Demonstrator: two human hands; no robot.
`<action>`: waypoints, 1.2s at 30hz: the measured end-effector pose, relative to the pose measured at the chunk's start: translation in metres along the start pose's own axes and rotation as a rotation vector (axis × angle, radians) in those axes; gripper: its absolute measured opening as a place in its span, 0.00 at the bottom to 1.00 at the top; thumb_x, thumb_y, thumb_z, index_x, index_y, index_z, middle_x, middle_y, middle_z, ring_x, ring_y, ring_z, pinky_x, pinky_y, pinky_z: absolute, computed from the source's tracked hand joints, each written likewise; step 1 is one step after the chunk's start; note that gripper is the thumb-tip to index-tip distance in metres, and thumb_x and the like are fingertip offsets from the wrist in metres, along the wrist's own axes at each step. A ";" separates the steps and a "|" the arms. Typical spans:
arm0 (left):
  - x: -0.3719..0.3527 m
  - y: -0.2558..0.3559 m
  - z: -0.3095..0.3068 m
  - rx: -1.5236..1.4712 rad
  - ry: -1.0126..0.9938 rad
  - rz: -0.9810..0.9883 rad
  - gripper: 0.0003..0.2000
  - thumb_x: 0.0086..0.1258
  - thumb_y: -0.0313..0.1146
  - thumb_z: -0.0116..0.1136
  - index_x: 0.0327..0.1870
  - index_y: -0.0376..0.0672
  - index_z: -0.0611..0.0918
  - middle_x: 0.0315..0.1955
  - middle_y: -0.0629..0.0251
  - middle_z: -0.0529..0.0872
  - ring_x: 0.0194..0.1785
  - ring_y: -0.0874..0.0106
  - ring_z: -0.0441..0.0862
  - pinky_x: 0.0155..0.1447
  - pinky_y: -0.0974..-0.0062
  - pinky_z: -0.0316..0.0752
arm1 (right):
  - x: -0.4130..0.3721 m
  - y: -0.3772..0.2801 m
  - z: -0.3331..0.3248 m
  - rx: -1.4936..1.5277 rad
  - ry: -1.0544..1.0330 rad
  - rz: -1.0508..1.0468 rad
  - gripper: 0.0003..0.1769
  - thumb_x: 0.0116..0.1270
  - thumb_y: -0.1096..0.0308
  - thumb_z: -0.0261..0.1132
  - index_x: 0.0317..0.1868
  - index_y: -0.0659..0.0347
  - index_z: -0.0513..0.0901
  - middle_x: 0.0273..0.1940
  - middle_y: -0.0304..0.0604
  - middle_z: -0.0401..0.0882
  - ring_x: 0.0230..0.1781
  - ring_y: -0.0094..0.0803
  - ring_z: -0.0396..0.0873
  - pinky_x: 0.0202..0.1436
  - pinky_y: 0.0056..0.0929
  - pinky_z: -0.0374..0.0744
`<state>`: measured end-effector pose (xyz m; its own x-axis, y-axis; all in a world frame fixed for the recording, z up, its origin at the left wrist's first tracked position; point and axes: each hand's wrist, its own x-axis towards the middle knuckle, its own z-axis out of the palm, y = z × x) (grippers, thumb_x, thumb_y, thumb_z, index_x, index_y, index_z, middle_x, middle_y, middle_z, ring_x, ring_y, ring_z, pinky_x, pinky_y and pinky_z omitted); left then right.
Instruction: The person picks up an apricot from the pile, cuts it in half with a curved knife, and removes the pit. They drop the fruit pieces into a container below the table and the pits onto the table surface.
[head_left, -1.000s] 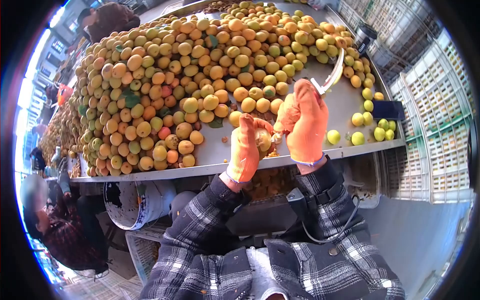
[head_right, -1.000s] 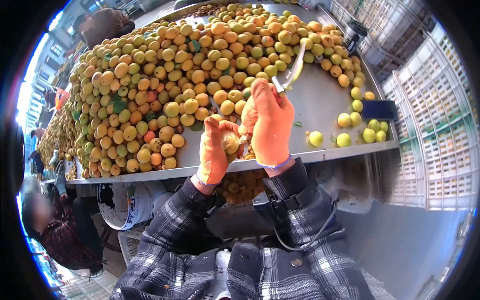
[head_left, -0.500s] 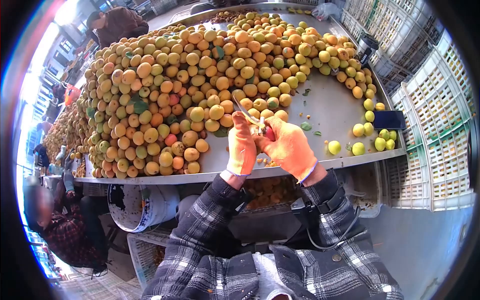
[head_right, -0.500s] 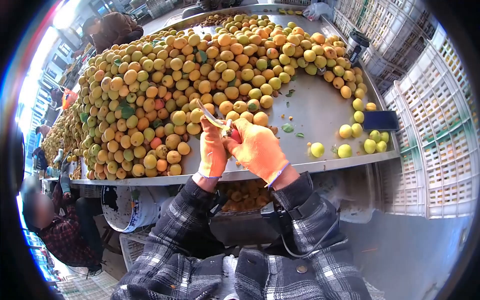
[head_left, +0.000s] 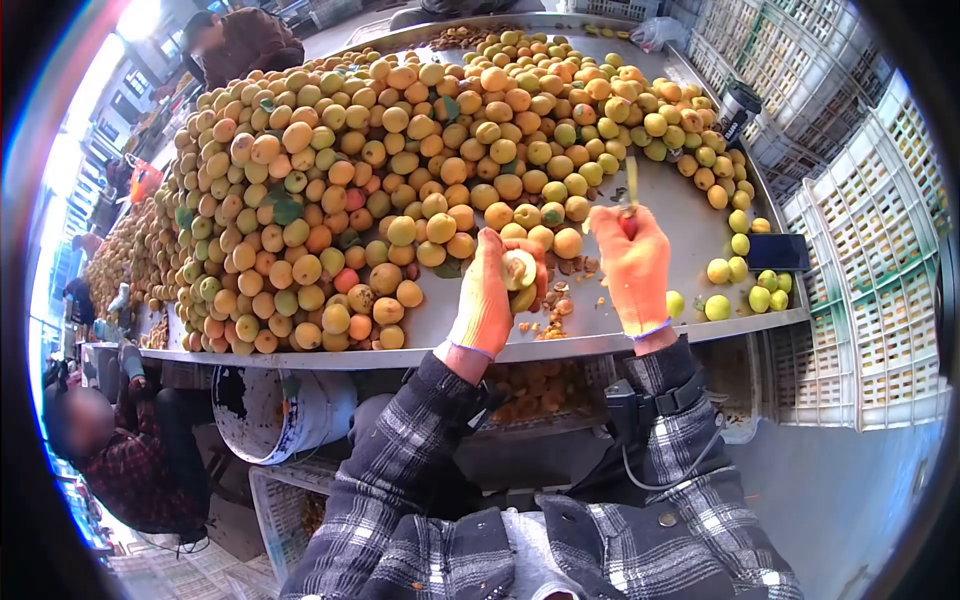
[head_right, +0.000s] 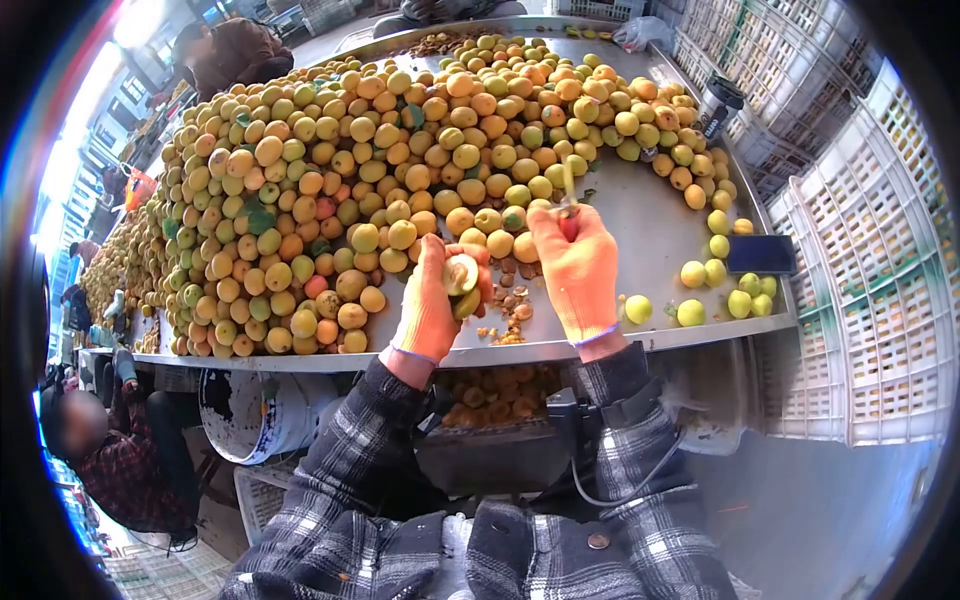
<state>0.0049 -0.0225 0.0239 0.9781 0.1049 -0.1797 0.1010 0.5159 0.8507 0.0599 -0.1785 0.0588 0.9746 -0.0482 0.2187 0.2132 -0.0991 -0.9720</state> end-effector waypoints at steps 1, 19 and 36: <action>0.000 -0.001 -0.001 -0.002 -0.005 -0.003 0.35 0.78 0.68 0.33 0.38 0.40 0.79 0.23 0.64 0.81 0.25 0.71 0.79 0.26 0.75 0.71 | -0.001 -0.008 -0.002 0.217 -0.001 0.220 0.14 0.72 0.61 0.67 0.32 0.58 0.76 0.18 0.28 0.66 0.15 0.17 0.62 0.18 0.24 0.64; -0.014 -0.034 0.038 0.144 0.182 0.012 0.29 0.82 0.58 0.40 0.35 0.39 0.79 0.19 0.64 0.80 0.16 0.74 0.75 0.21 0.78 0.67 | -0.029 -0.018 0.017 0.515 -0.064 -0.024 0.07 0.73 0.72 0.65 0.43 0.69 0.83 0.32 0.32 0.81 0.30 0.14 0.74 0.32 0.17 0.72; -0.011 -0.048 0.023 0.015 0.100 0.072 0.27 0.82 0.56 0.43 0.35 0.40 0.80 0.25 0.68 0.83 0.22 0.77 0.77 0.26 0.78 0.73 | 0.003 0.014 0.025 1.211 0.015 0.647 0.29 0.77 0.43 0.57 0.21 0.46 0.57 0.15 0.27 0.49 0.12 0.23 0.49 0.18 0.28 0.52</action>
<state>-0.0061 -0.0679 -0.0036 0.9598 0.2260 -0.1662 0.0350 0.4914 0.8702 0.0673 -0.1549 0.0436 0.9230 0.2352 -0.3047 -0.3413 0.8660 -0.3654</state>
